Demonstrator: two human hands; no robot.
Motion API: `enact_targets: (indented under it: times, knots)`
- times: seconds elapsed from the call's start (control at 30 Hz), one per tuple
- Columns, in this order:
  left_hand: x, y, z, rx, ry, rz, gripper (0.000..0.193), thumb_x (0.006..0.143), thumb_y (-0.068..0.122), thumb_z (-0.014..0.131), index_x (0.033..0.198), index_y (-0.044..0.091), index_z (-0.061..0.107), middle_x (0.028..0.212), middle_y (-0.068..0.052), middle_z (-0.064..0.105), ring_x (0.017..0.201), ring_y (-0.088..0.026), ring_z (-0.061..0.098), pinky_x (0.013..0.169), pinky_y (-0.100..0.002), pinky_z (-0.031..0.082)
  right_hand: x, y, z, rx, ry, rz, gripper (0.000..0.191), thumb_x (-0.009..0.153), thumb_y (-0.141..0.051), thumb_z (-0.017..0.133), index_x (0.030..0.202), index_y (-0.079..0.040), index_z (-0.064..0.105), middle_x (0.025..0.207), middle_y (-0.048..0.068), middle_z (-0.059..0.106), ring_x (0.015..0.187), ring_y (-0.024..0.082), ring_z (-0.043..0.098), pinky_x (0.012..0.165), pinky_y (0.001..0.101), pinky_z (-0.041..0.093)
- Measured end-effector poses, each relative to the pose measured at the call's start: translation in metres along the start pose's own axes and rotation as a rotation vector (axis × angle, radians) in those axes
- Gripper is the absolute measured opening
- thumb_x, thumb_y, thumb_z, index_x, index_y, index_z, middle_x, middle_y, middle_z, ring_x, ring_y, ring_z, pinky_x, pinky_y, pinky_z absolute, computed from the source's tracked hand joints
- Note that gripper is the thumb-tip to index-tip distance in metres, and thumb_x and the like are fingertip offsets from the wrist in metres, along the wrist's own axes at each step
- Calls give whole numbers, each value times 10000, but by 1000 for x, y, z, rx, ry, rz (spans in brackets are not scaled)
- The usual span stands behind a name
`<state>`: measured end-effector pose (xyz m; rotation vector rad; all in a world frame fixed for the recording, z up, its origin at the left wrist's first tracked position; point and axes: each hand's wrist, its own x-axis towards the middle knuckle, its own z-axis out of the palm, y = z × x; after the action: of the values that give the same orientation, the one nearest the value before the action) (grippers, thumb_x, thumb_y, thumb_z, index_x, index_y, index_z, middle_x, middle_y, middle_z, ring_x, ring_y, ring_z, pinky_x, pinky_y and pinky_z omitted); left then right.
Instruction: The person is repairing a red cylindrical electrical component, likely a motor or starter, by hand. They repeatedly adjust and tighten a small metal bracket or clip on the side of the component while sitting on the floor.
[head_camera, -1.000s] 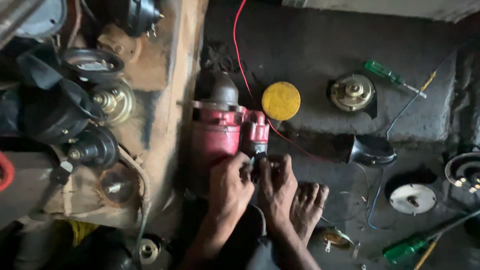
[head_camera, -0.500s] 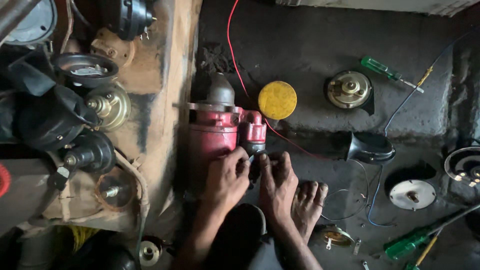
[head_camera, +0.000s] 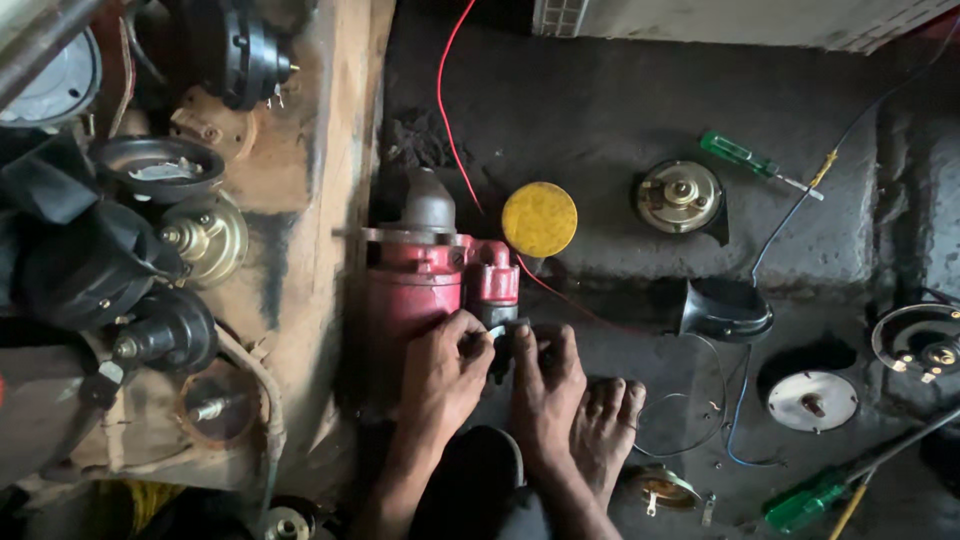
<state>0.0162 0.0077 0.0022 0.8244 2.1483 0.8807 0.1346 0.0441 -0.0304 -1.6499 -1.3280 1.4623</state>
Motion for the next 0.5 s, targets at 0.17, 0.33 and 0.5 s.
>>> enact_targets:
  times: [0.17,0.33,0.5]
  knots:
    - [-1,-4,1,-62,-44,-119,110,872,153,697,888,49,663,696,-133,699,587,-229,722,578,-367,563,-3,-7,3,-154,31,-55,230,966,-251,665,974,-25,625,789,125,726,654,178,678,617,346,540]
    - [-1,-3,3,6,-5,-22,104,854,137,718,891,56,664,732,-138,701,626,-236,715,591,-372,553,-2,-5,10,-258,59,57,277,956,-253,709,941,-1,594,718,162,692,611,230,646,594,373,522]
    - [-1,0,2,-48,-90,-241,108,889,170,694,912,72,653,694,-134,687,592,-231,725,589,-381,561,-1,-3,12,-193,52,-127,236,964,-229,683,979,-11,594,764,128,712,636,204,672,594,358,535]
